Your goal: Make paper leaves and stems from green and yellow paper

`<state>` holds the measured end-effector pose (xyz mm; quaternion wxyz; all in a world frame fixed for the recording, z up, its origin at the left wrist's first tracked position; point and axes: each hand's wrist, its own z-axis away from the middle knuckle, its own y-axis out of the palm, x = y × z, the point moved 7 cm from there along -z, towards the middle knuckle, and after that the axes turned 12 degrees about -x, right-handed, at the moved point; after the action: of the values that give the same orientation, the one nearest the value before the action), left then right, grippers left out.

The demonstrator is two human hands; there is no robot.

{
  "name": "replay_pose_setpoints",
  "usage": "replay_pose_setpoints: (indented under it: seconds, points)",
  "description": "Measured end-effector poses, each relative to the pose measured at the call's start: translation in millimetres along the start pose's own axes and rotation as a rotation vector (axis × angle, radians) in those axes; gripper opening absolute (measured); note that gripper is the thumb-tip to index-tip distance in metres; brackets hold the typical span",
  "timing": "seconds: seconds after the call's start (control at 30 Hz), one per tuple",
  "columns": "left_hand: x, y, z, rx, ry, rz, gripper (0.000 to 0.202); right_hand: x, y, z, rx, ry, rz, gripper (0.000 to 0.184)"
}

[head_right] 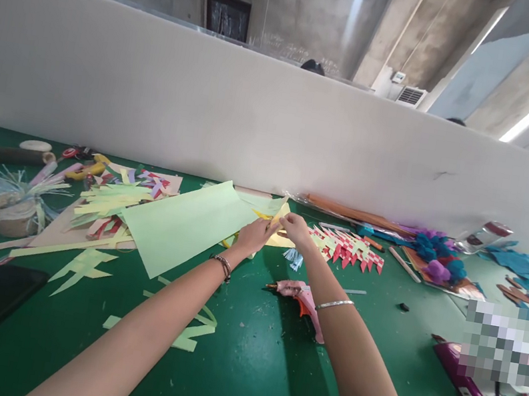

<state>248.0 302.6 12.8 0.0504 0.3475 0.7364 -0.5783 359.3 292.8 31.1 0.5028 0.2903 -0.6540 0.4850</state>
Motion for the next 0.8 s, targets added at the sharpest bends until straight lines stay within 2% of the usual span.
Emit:
replay_pose_setpoints:
  seconds: [0.2, 0.37, 0.43, 0.53, 0.7, 0.8]
  points:
    - [6.4, 5.7, -0.8, 0.04, -0.002, 0.035, 0.034, -1.3, -0.9, 2.7, -0.004, -0.007, 0.006, 0.023]
    - [9.9, 13.8, -4.9, 0.086, -0.018, 0.017, 0.031, -6.3, -3.0, -1.2, -0.033, -0.025, 0.096, 0.021]
    - [7.9, 16.6, -6.2, 0.076, -0.024, -0.004, 0.032, -8.5, -2.9, -2.7, -0.033, -0.035, 0.162, 0.017]
    - [2.0, 18.0, -6.7, 0.044, -0.016, -0.032, 0.032, -9.5, -3.8, -3.7, -0.051, -0.056, 0.261, 0.024]
    - [-4.5, 9.1, -8.4, -0.017, 0.017, -0.049, 0.032, -0.7, -11.6, -3.2, -0.154, -0.103, 0.332, 0.017]
    - [-2.8, 3.9, -11.1, -0.037, 0.023, -0.055, 0.032, 9.4, -17.1, -2.3, -0.216, -0.149, 0.344, 0.019]
